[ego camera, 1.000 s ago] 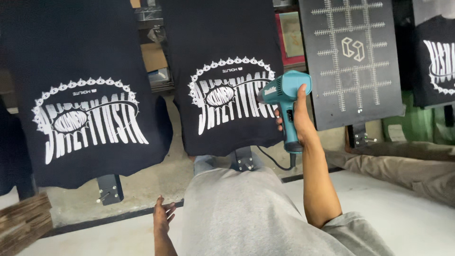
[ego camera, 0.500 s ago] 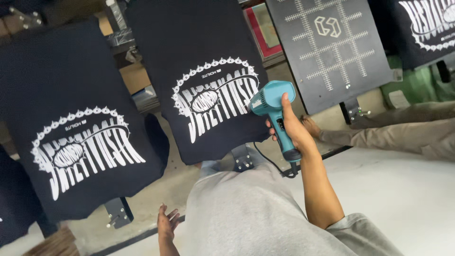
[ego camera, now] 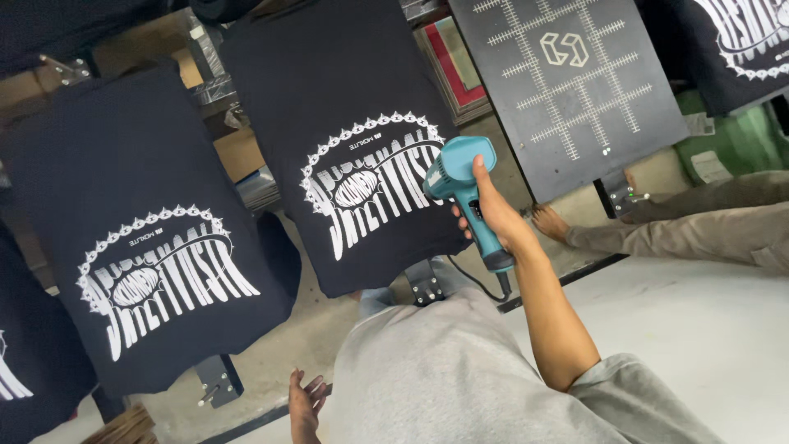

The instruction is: The person uses a handheld heat gun to apply heat to a white graphic on black t-shirts laid out on heat press machines. They move the heat gun back and forth over the design on each shirt to ensure even heating.

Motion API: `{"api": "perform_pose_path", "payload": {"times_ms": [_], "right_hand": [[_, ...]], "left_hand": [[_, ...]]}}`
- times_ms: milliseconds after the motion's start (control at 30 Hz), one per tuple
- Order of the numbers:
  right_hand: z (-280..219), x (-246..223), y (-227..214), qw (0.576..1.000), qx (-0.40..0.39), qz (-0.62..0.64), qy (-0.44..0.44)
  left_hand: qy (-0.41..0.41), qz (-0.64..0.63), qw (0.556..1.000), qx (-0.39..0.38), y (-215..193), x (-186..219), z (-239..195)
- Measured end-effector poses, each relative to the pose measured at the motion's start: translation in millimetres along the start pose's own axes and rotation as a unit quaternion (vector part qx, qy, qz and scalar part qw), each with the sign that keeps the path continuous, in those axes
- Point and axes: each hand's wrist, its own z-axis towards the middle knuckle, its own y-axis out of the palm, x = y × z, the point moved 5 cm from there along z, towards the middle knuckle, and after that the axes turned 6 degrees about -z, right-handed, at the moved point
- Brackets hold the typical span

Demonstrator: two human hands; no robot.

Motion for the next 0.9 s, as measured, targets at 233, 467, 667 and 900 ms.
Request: {"api": "perform_pose_path", "payload": {"times_ms": [233,467,667,900], "right_hand": [[28.1,-9.9,9.6,0.999,-0.002,0.025,-0.029],[27.2,-20.8,19.7,0.999,-0.001,0.006,-0.036],[22.2,-3.1,15.6,1.0,0.005,-0.004,0.002],[11.3,21.9,2.8,1.0,0.017,-0.005,0.01]], "left_hand": [[0.005,-0.034,0.999,-0.003,-4.9,-15.2,-3.8],[-0.015,-0.057,0.998,0.003,-7.5,-19.6,-11.1],[-0.023,-0.05,0.998,0.006,-5.0,-21.2,-5.6],[-0.003,-0.022,1.0,-0.017,5.7,2.8,-20.8]]}}
